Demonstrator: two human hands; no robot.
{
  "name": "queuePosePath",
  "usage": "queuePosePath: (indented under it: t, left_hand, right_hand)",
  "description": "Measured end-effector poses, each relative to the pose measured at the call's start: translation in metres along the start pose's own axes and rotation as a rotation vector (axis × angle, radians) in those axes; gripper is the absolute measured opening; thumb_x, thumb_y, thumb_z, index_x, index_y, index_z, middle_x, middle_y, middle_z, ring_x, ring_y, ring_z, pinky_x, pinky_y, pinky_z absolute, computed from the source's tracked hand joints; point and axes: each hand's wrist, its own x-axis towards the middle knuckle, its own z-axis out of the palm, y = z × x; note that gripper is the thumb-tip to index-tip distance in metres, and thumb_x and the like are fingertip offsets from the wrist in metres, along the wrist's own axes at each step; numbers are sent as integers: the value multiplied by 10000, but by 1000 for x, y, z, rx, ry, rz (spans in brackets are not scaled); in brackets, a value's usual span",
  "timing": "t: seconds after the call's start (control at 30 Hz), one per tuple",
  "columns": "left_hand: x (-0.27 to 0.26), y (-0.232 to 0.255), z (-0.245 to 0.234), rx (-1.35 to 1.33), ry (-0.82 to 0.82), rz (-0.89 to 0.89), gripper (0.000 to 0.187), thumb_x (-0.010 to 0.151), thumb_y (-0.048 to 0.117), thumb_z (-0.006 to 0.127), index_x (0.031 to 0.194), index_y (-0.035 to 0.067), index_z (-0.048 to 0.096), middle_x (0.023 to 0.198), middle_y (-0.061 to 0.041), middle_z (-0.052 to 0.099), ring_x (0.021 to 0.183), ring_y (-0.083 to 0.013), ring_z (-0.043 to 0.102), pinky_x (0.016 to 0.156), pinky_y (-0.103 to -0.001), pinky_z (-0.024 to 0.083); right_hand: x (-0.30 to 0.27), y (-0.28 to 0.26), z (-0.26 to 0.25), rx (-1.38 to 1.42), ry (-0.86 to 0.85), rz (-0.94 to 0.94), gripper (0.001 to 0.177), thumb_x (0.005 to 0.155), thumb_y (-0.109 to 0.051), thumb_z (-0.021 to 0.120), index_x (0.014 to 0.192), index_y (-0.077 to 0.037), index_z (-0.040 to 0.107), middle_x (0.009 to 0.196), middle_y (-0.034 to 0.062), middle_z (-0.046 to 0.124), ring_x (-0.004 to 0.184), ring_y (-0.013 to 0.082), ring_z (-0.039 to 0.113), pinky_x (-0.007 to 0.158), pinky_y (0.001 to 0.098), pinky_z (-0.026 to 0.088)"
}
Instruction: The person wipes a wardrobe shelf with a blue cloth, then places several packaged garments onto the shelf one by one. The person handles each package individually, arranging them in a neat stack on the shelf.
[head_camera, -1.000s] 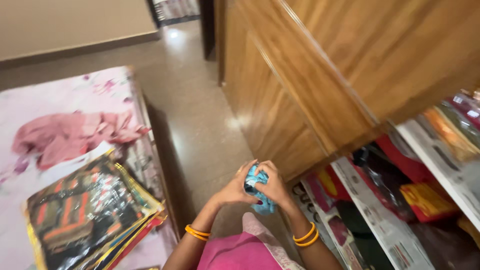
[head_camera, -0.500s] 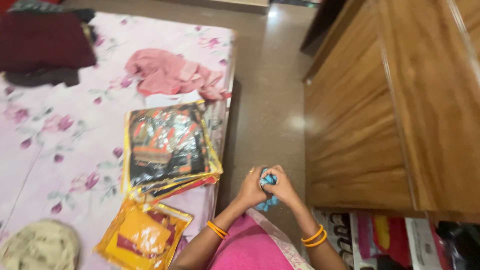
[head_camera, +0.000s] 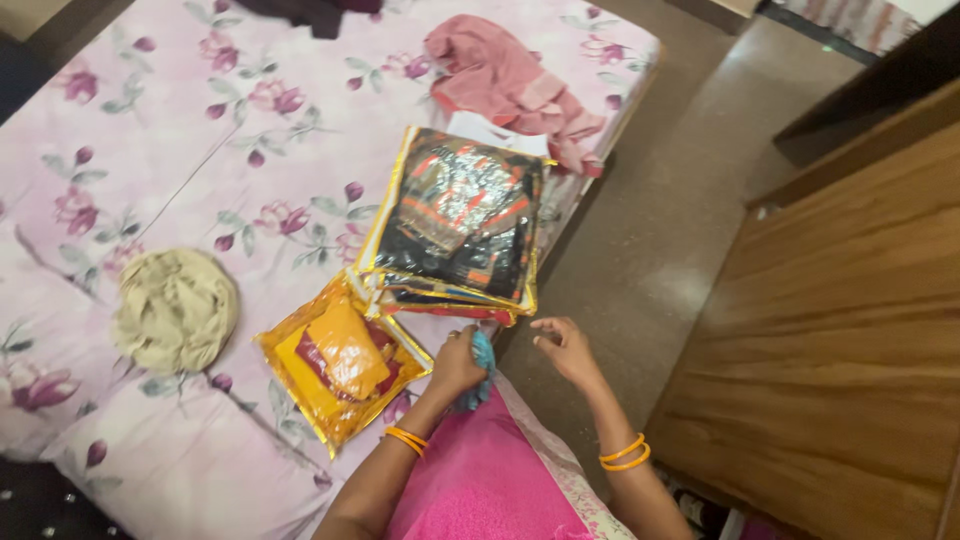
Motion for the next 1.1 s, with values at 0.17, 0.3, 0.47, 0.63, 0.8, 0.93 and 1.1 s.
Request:
queuePosePath:
  t: [0.17,0.3,0.47,0.63,0.8,0.93,1.1]
  left_hand:
    - [-1,-50,-9,3,148,-233,798,688,188,763,1423,30,495,1118,-330,644,1048,-491,647,927,-513,547]
    - [11,-74,-23,-4,211,-431,927,651,231,834,1458,40,419,1205,-323,596,1089,-497,616,936,-525,521]
    - [36,-109,-35,-7,366,-563,771,758,274,779,1418,34,461,1322,-280,582,1193,-464,589,982,-529,500]
    - [68,-136,-74,-153,760,-652,506,960,283,615,1405,52,545,1358,-259,594,1244,-438,565,1041,-529,451]
    - [95,-121,-129,-119,953,-314,501,995,288,613,1381,-26,559,1343,-272,619,1233,-443,582,1046,-526,441]
    - [117,-88,-155,-223,709,-243,553,965,353,618,1388,-1,586,1197,-258,687,1117,-419,654,991,-487,491]
    - [139,-59,-161,-83,530,-101,652,899,403,719,1344,-53,579,1170,-301,675,1095,-450,638,911,-494,496]
  right_hand:
    - [28,22,23,220,0,-4,329,864,-71,723,1191,-46,699,1130,84,719,1038,177,694,914,317,551]
    - [48,30,28,250,31,52,350,882,-54,707,1228,-21,664,1094,67,746,979,154,700,896,309,546]
    - [68,18,23,344,66,17,385,887,-33,650,1272,-14,626,1130,71,737,978,154,702,878,315,570]
    - [99,4,22,318,113,99,495,880,-19,658,1365,2,567,1235,122,685,1048,197,660,901,342,550]
    - [130,9,32,248,158,195,678,859,-51,730,1470,-3,441,1342,148,595,1165,221,626,954,357,534]
    - [147,13,46,344,153,192,710,848,-87,729,1481,-1,420,1306,142,644,1157,214,646,954,340,530]
    - [162,10,54,376,203,366,773,823,-80,737,1496,-29,360,1189,127,690,1032,203,663,892,343,532]
